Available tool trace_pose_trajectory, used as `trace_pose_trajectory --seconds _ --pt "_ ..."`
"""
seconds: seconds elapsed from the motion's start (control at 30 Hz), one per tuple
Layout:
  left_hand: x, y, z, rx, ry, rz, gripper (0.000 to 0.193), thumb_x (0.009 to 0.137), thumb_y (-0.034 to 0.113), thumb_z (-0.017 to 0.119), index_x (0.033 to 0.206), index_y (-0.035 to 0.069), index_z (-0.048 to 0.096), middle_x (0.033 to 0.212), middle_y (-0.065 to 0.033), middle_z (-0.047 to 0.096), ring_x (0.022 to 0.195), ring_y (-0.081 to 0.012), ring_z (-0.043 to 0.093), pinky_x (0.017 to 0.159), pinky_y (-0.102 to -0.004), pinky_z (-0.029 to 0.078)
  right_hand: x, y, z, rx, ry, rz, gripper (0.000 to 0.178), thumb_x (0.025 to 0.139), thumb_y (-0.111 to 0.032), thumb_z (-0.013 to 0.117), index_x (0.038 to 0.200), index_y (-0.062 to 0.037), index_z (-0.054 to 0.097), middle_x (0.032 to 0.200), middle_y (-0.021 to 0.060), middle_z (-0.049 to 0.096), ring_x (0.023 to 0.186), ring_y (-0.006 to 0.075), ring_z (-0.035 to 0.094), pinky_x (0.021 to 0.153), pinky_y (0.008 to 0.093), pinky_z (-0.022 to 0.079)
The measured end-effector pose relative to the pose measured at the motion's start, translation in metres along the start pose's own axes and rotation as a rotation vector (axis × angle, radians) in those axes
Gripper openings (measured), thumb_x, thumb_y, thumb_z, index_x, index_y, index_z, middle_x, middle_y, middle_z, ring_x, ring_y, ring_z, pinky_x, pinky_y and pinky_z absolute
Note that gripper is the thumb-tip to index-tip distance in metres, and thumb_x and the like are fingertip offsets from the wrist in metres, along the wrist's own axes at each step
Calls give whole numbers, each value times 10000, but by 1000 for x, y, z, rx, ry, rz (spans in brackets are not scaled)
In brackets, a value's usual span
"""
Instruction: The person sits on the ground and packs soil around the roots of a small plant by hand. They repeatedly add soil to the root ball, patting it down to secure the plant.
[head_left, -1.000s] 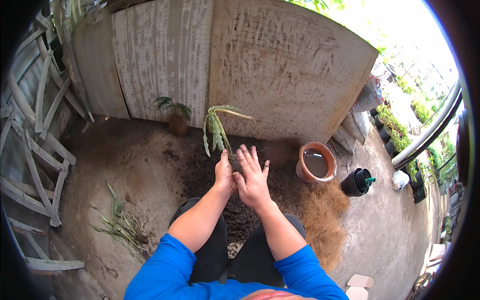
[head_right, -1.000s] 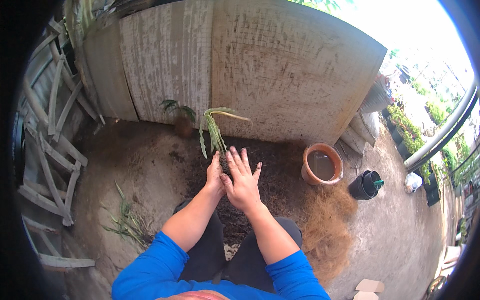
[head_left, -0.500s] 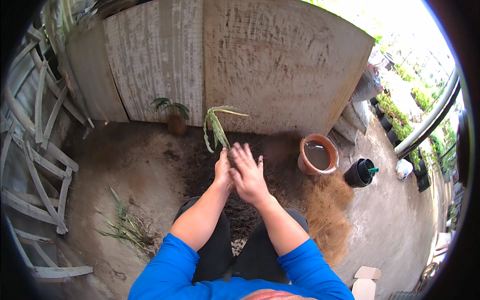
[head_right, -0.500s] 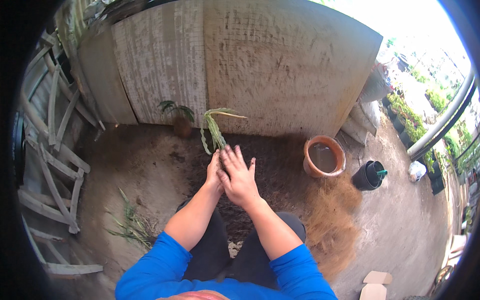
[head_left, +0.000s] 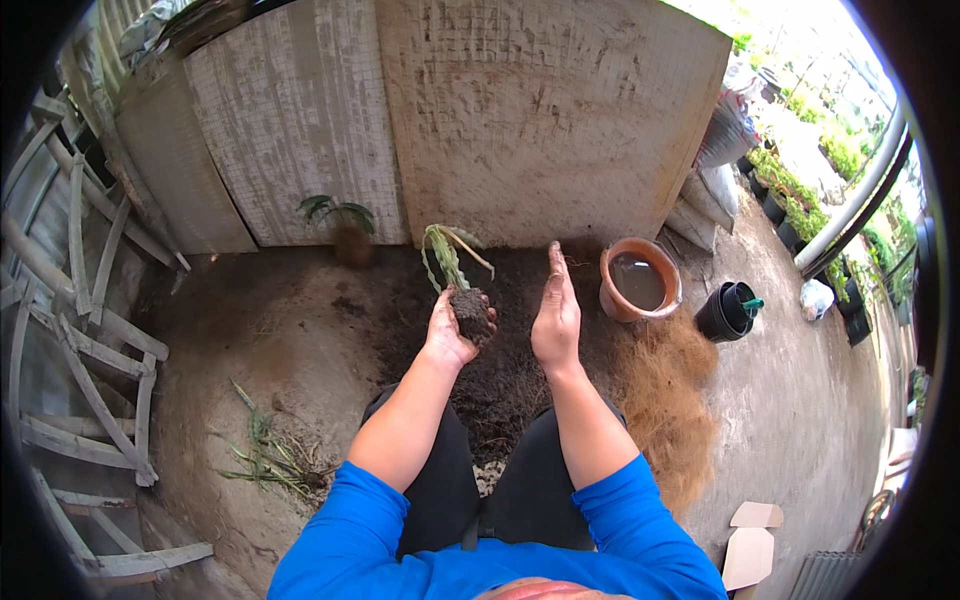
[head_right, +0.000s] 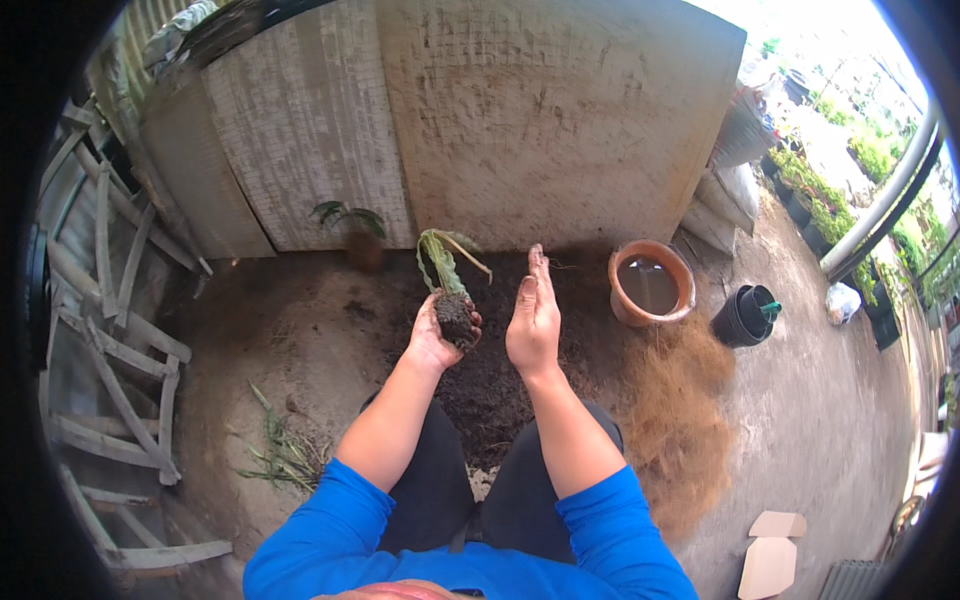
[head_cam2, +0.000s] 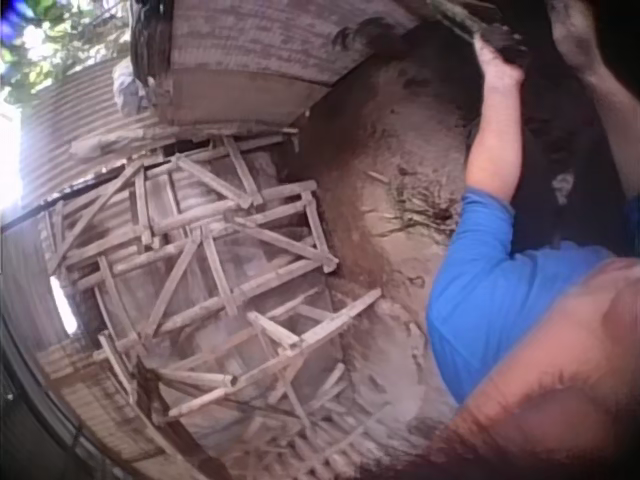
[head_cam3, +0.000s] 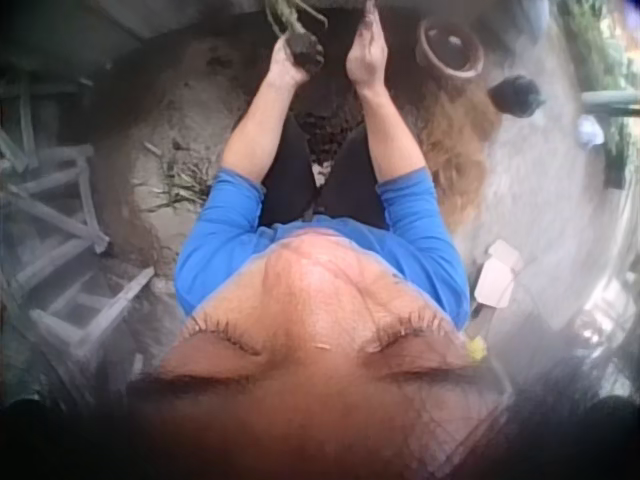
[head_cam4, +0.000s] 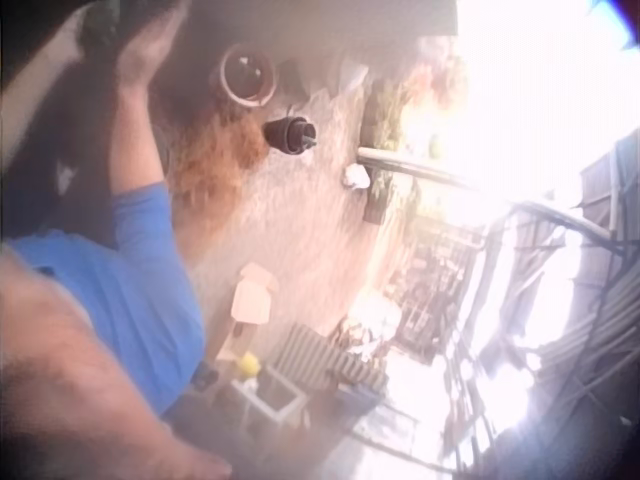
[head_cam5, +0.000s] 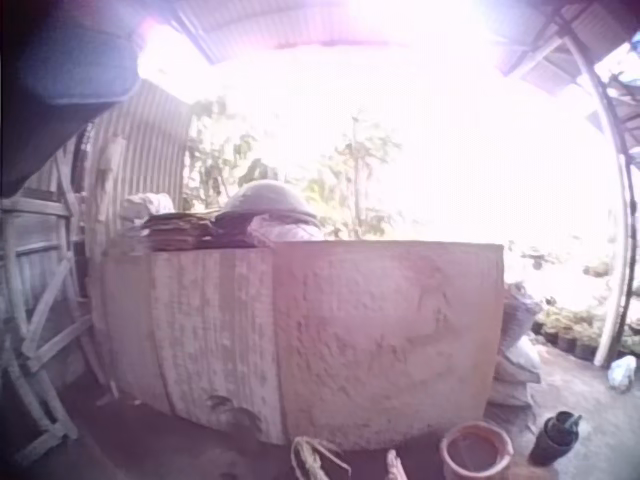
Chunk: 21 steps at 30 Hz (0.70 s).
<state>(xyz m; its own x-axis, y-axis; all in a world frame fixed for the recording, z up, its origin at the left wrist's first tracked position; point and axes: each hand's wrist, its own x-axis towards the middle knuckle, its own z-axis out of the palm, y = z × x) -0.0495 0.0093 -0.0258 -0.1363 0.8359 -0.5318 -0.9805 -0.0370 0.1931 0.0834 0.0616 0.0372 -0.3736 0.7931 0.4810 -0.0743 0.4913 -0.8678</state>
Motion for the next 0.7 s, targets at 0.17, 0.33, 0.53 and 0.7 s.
trace_pose_trajectory --seconds 0.17,0.33,0.53,0.7 --pt "-2 3 -2 -49 -131 -79 378 858 428 345 848 106 544 773 -57 586 699 -252 565 595 -383 455 -8 1 13 -160 -133 11 481 912 -281 367 1304 -12 294 1369 175 255 1289 315 184 1039 346 168" --pt "-9 -13 12 2 22 261 402 892 394 303 1028 78 510 1030 -115 561 953 -270 534 865 -438 417 -21 -5 23 -603 -733 131 578 871 -365 407 1342 -77 233 1415 96 170 1313 302 101 965 622 94" --pt "-18 -11 11 87 -139 330 432 883 431 367 1106 69 445 1114 -136 498 1040 -278 492 906 -424 398 -24 -16 27 -483 -451 -103 562 880 -383 376 1322 -51 274 1405 108 197 1310 304 116 974 600 98" --pt "-35 -12 18 75 -132 332 468 880 449 363 1183 93 377 1209 -112 433 1077 -289 466 878 -489 396 -34 -25 29 -387 -438 -178 553 876 -365 392 1309 -34 297 1391 124 227 1300 307 159 998 557 110"
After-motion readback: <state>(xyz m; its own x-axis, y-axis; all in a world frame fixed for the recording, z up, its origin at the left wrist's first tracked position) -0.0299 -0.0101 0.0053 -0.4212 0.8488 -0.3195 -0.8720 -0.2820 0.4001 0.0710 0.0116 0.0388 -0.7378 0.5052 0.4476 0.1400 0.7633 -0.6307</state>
